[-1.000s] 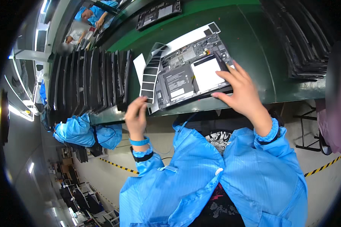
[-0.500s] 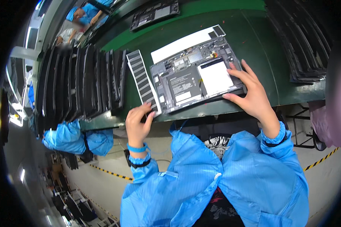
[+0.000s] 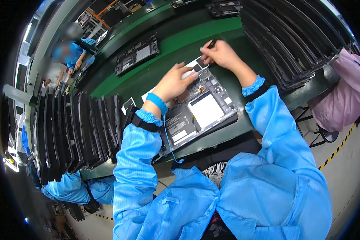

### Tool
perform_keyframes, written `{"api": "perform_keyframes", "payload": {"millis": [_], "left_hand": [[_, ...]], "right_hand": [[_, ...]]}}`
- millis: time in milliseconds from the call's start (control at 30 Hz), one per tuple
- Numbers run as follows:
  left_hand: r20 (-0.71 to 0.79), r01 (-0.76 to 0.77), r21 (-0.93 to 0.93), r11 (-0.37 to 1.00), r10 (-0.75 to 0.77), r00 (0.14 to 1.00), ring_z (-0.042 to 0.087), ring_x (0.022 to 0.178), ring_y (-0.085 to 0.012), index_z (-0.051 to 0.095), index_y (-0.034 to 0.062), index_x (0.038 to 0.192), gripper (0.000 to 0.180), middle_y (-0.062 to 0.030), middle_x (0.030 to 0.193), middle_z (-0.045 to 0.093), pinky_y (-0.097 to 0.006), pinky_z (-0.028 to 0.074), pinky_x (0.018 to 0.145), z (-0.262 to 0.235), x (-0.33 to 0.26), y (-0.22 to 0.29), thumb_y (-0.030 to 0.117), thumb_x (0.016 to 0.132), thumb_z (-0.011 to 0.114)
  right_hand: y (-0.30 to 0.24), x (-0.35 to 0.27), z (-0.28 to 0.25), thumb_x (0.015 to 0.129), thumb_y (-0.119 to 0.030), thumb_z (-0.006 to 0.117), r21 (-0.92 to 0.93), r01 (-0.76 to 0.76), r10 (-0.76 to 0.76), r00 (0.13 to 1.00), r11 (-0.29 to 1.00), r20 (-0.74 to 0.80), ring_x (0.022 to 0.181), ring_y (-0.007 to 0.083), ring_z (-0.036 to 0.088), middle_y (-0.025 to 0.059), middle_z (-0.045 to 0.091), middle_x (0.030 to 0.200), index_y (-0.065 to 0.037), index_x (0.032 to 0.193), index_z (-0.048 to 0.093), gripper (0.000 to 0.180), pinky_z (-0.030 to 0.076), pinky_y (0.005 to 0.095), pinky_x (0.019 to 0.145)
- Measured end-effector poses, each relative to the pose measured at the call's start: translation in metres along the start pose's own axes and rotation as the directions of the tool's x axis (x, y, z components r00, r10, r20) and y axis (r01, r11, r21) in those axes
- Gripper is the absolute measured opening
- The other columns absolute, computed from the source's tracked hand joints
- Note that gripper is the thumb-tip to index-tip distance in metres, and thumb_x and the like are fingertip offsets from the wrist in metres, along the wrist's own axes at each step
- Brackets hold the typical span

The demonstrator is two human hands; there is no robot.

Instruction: Assembling internal components of laptops and applying small parts/stickers using a stylus tool on a production line.

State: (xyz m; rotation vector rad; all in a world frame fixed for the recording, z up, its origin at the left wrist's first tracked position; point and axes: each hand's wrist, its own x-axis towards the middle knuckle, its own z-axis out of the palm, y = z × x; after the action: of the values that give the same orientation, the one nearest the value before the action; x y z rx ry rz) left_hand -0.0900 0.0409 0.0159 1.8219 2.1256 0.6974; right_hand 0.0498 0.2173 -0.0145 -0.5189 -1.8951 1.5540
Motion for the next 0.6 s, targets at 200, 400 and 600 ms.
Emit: {"api": "perform_keyframes", "payload": {"millis": [200,400,600], "left_hand": [[0.139,-0.070,0.204,0.976,0.041,0.989,0.029,0.136,-0.0445,0.049,0.0082,0.136,0.062,-0.0326,0.143,0.032,-0.044,0.028,0.111,0.020,0.013,-0.003,0.053,0.093,0.046],[0.147,-0.041,0.198,0.979,0.011,0.989,0.025,0.137,-0.0474,0.049,0.0149,0.137,0.059,-0.0331,0.144,0.029,-0.046,0.028,0.110,0.019,0.012,-0.001,0.053,0.093,0.048],[0.109,-0.044,0.159,0.986,0.027,0.994,0.027,0.137,-0.0447,0.054,0.0156,0.133,0.066,-0.0295,0.146,0.029,-0.051,0.026,0.110,0.023,0.014,-0.008,0.063,0.088,0.047]], "right_hand": [[0.002,-0.007,-0.004,0.091,-0.026,0.062,-0.189,-0.032,0.015,0.995,0.981,-0.094,0.066,0.0141,0.065,0.0104,0.069,0.077,0.003,0.097,0.066,0.029,0.051,0.0269,0.057],[-0.008,-0.007,-0.007,0.088,-0.025,0.064,-0.243,-0.108,0.077,0.988,0.964,-0.133,0.070,0.0140,0.065,0.0094,0.069,0.081,0.001,0.096,0.068,0.027,0.051,0.0257,0.062],[-0.007,-0.008,-0.004,0.087,-0.028,0.065,-0.206,0.054,-0.067,0.996,0.977,-0.056,0.060,0.0138,0.061,0.0067,0.065,0.070,0.000,0.087,0.068,0.027,0.047,0.0279,0.057]]}}
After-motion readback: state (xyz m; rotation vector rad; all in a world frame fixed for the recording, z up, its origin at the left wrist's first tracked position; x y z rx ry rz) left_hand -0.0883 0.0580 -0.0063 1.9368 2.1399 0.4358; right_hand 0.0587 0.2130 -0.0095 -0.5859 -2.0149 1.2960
